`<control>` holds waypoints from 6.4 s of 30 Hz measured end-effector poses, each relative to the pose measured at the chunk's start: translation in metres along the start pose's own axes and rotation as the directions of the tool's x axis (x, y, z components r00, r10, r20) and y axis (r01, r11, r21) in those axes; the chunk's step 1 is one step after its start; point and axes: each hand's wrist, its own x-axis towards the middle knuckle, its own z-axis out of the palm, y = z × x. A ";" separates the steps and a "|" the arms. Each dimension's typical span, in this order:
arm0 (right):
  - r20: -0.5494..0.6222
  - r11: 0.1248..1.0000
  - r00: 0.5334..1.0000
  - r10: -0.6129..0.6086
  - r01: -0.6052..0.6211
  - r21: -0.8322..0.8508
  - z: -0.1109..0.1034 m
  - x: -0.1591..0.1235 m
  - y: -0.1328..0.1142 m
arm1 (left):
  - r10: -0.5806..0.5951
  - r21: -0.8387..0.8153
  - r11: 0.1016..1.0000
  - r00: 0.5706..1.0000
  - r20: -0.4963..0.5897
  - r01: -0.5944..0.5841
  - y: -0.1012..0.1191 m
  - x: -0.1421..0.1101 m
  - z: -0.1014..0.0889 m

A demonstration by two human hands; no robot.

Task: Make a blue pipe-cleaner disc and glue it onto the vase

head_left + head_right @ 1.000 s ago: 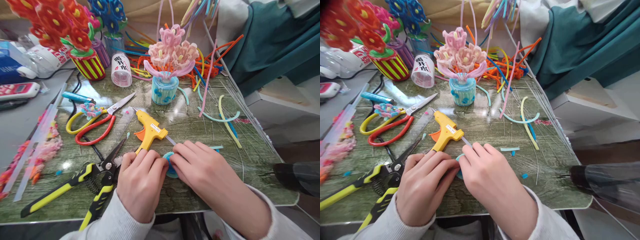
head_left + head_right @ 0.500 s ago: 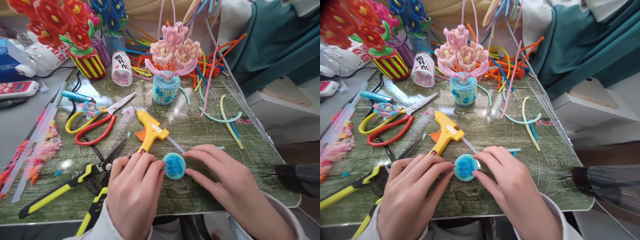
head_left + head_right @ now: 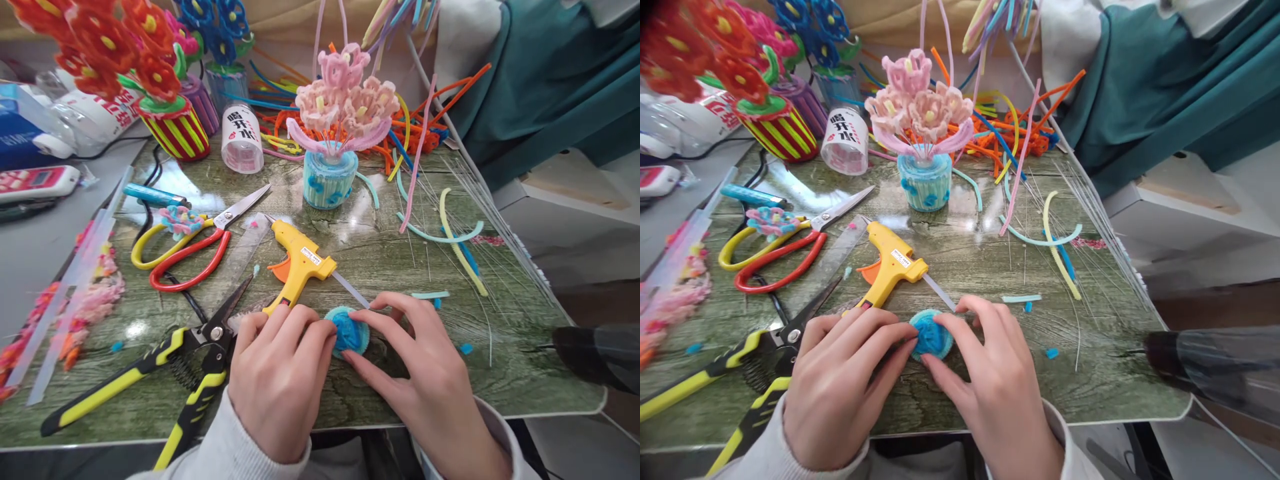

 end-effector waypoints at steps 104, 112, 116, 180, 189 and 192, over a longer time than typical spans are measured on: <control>0.023 0.997 0.999 0.042 -0.044 0.059 0.002 0.004 -0.001 | 0.265 0.364 0.892 0.962 0.063 -0.269 -0.013 -0.034 -0.011; 0.015 0.998 1.000 0.014 -0.015 0.055 0.003 0.003 0.000 | 0.268 0.396 0.875 0.960 0.085 -0.279 -0.008 -0.033 -0.009; 0.015 0.999 1.000 0.008 -0.009 0.042 0.003 0.003 0.000 | 0.255 0.418 0.871 0.965 0.059 -0.256 -0.007 -0.033 -0.013; 0.011 0.998 1.000 0.005 -0.005 0.069 0.001 0.004 0.002 | 0.153 0.121 0.979 0.985 0.083 -0.163 -0.010 0.005 -0.002; -0.003 0.999 1.000 0.006 -0.006 0.040 0.001 0.004 0.002 | 0.166 0.149 0.972 0.980 0.113 -0.182 -0.008 0.006 -0.005; -0.001 0.999 1.000 0.003 -0.003 0.046 0.001 0.004 0.001 | 0.154 0.143 0.973 0.972 0.178 -0.181 -0.008 0.006 -0.008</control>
